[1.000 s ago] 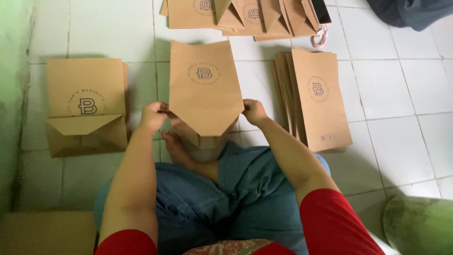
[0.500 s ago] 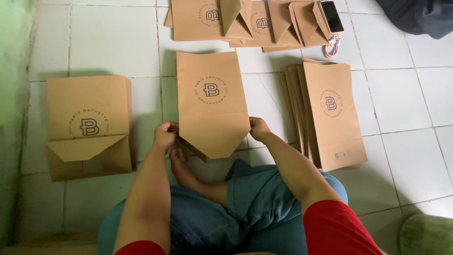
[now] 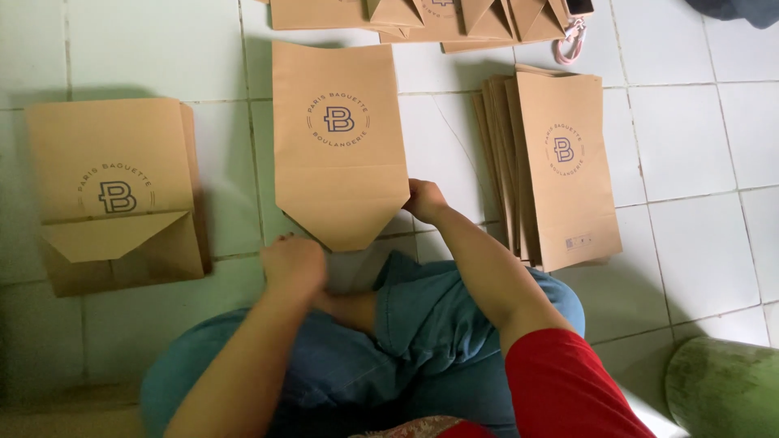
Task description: The person sits on the floor and folds a flat brown paper bag into a standing bag. They fold the bottom flaps inward, crease the sides, and then fold the top flaps down to close the bag.
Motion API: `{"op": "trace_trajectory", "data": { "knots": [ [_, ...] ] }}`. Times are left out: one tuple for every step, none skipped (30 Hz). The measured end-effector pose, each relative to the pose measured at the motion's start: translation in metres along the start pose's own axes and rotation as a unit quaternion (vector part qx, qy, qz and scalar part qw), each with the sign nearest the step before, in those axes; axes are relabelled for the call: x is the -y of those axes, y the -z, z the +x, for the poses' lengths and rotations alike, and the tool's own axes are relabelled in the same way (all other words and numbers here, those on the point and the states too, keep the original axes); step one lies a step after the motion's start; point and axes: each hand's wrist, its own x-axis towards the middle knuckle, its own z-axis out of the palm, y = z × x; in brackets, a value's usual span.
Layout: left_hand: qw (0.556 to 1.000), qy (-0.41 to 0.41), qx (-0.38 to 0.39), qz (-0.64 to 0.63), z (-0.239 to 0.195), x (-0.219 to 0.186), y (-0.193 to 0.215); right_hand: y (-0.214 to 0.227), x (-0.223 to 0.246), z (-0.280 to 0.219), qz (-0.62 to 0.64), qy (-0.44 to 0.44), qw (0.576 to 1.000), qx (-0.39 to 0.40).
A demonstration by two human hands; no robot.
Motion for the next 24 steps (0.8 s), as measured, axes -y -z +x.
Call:
{"op": "trace_trajectory", "data": {
  "knots": [
    [1.0, -0.001, 0.003, 0.001, -0.024, -0.021, 0.006, -0.004, -0.011, 0.007, 0.001, -0.003, 1.0, 0.001],
    [0.997, -0.065, 0.026, 0.029, -0.048, -0.042, 0.012, -0.007, -0.022, 0.014, -0.024, -0.004, 1.0, 0.0],
    [0.989, -0.129, 0.046, 0.059, -0.07, -0.061, 0.021, -0.01, -0.03, 0.024, -0.048, -0.004, 0.999, -0.003],
    [0.989, -0.13, 0.046, 0.061, -0.052, -0.072, 0.006, -0.01, -0.032, 0.032, -0.046, -0.004, 0.999, -0.004],
    [0.986, -0.165, 0.008, -0.009, -0.038, -0.083, -0.011, -0.012, -0.037, 0.035, -0.056, -0.001, 0.998, -0.008],
    [0.977, -0.197, -0.03, -0.079, -0.025, -0.093, -0.029, -0.015, -0.043, 0.037, -0.067, 0.003, 0.998, -0.012],
    [0.977, -0.196, -0.028, -0.079, -0.015, -0.094, -0.032, -0.013, -0.035, 0.028, -0.066, 0.002, 0.998, -0.01],
    [0.976, -0.181, -0.068, -0.102, -0.004, -0.095, -0.034, -0.012, -0.027, 0.02, -0.061, 0.001, 0.998, -0.002],
    [0.972, -0.167, -0.113, -0.124, 0.009, -0.096, -0.034, -0.008, -0.016, 0.015, -0.056, 0.003, 0.998, 0.003],
    [0.971, -0.166, -0.116, -0.123, 0.014, -0.093, -0.031, -0.005, -0.008, 0.011, -0.056, 0.005, 0.998, 0.002],
    [0.97, -0.155, -0.068, -0.172, 0.017, -0.091, -0.029, -0.002, -0.001, 0.005, -0.088, 0.019, 0.996, 0.009],
    [0.965, -0.143, -0.021, -0.22, 0.021, -0.088, -0.027, 0.0, 0.005, 0.0, -0.119, 0.033, 0.992, 0.017],
    [0.964, -0.144, -0.019, -0.221, 0.039, -0.089, -0.051, 0.002, 0.011, -0.001, -0.12, 0.031, 0.992, 0.017],
    [0.976, -0.125, -0.012, -0.177, 0.057, -0.09, -0.075, 0.004, 0.016, -0.002, -0.145, 0.028, 0.989, 0.017],
    [0.985, -0.106, -0.003, -0.134, 0.074, -0.091, -0.101, 0.005, 0.021, -0.004, -0.172, 0.024, 0.985, 0.019],
    [0.985, -0.106, 0.001, -0.136, 0.072, -0.091, -0.1, 0.006, 0.022, -0.006, -0.173, 0.02, 0.984, 0.021],
    [0.983, -0.111, -0.01, -0.147, 0.07, -0.09, -0.099, 0.006, 0.024, -0.005, -0.182, 0.017, 0.983, 0.021],
    [0.981, -0.115, -0.022, -0.158, 0.068, -0.089, -0.097, 0.006, 0.027, -0.005, -0.191, 0.014, 0.981, 0.021],
    [0.981, -0.113, -0.02, -0.158, 0.064, -0.088, -0.091, 0.006, 0.026, -0.003, -0.191, 0.014, 0.981, 0.024],
    [0.984, -0.116, -0.025, -0.134, 0.06, -0.088, -0.085, 0.005, 0.025, -0.001, -0.202, 0.013, 0.979, 0.024],
    [0.986, -0.123, -0.028, -0.107, 0.055, -0.088, -0.079, 0.006, 0.022, 0.0, -0.212, 0.009, 0.977, 0.023],
    [0.986, -0.124, -0.026, -0.107, 0.051, -0.086, -0.07, 0.004, 0.022, 0.005, -0.211, 0.006, 0.977, 0.024],
    [0.984, -0.131, -0.023, -0.122, 0.045, -0.085, -0.063, 0.002, 0.021, 0.007, -0.226, 0.0, 0.974, 0.016],
    [0.981, -0.138, -0.021, -0.137, 0.038, -0.084, -0.056, 0.0, 0.019, 0.009, -0.24, -0.007, 0.971, 0.009]
  ]
}}
